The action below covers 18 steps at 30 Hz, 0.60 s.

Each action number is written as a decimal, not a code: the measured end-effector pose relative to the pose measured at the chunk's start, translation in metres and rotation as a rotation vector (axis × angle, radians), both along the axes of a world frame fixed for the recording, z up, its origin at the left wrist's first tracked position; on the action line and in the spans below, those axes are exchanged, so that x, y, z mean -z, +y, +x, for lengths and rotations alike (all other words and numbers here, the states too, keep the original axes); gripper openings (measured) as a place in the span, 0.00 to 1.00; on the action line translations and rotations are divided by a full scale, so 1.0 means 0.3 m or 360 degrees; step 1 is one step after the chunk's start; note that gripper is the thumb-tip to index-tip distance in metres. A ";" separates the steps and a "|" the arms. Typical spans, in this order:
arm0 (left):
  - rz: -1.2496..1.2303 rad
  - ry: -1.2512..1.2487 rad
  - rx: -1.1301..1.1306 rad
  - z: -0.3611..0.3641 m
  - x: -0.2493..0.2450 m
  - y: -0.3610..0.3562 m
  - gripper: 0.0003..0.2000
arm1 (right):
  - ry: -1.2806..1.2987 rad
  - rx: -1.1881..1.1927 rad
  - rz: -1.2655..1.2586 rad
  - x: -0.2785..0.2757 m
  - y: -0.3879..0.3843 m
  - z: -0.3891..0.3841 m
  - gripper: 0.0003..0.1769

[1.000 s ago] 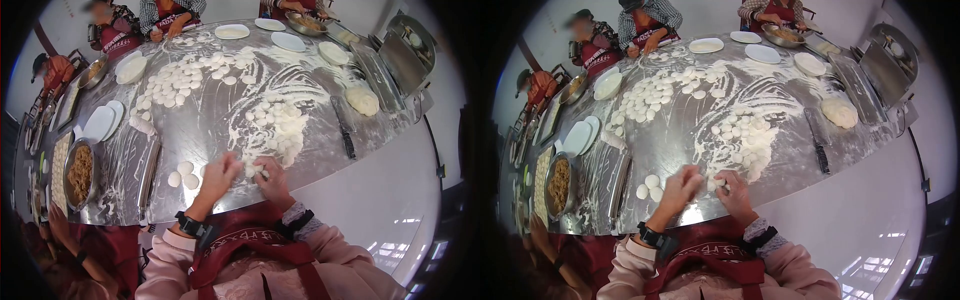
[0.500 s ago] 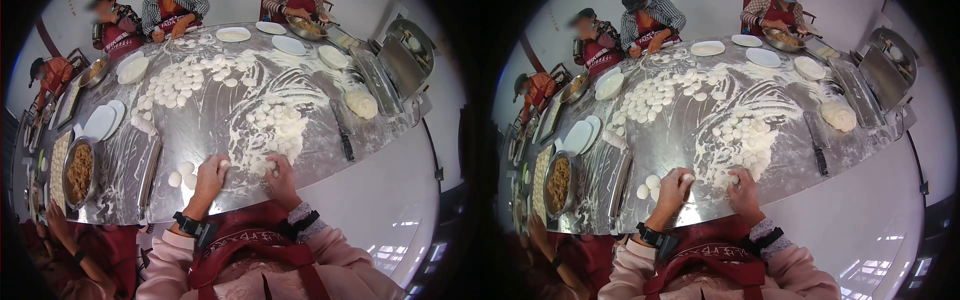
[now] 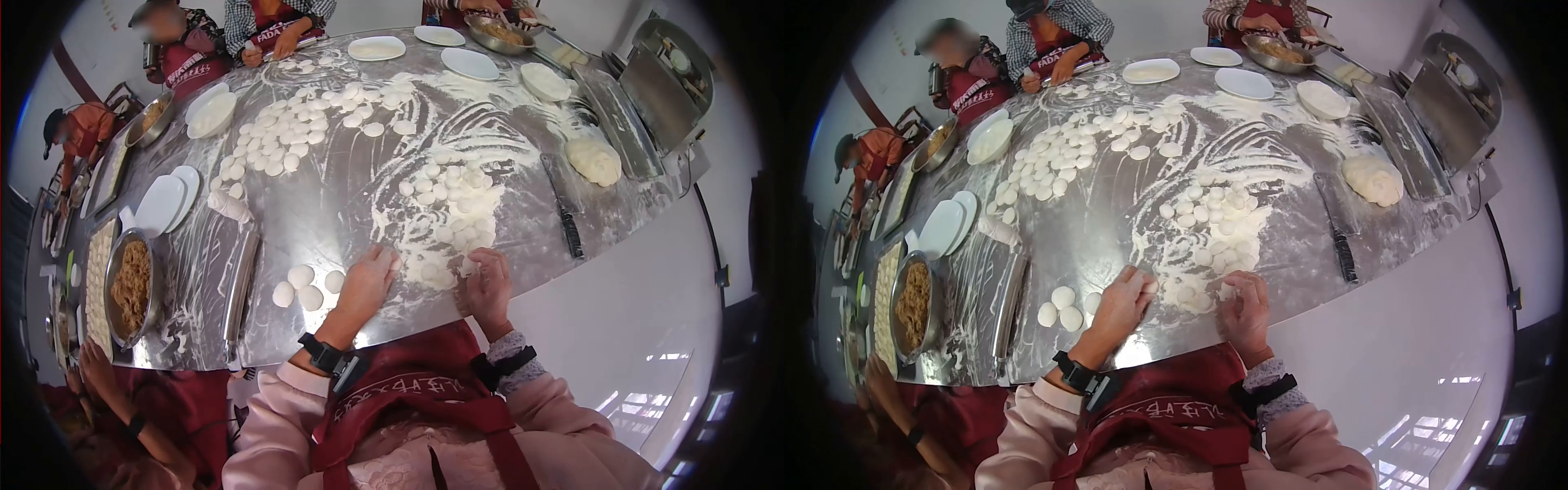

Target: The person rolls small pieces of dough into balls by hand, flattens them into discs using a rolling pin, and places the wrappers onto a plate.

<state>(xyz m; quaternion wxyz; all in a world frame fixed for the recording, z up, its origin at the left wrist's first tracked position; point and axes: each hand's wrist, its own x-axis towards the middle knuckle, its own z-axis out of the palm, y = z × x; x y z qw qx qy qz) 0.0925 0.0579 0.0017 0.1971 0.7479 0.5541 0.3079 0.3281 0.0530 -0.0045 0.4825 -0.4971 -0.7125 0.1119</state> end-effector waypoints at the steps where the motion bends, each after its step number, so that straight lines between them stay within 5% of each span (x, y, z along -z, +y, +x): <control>1: 0.0013 -0.0075 0.0093 0.014 0.007 0.005 0.13 | 0.0042 0.0070 -0.0065 0.015 0.005 0.007 0.18; 5: -0.0328 -0.0166 0.0082 0.014 -0.050 0.014 0.17 | 0.0124 0.0118 -0.0100 0.033 0.015 0.008 0.18; 8: -0.0075 -0.0005 0.0137 -0.005 -0.014 0.034 0.16 | 0.0173 0.0078 -0.0178 0.036 0.011 0.004 0.17; 15: -0.0412 -0.0126 0.0004 -0.004 -0.030 0.028 0.16 | 0.0133 0.0067 -0.0144 0.038 0.013 0.007 0.16; 18: -0.0251 -0.0270 -0.0027 -0.009 -0.008 0.005 0.14 | 0.0139 0.0058 -0.0161 0.031 0.009 0.003 0.17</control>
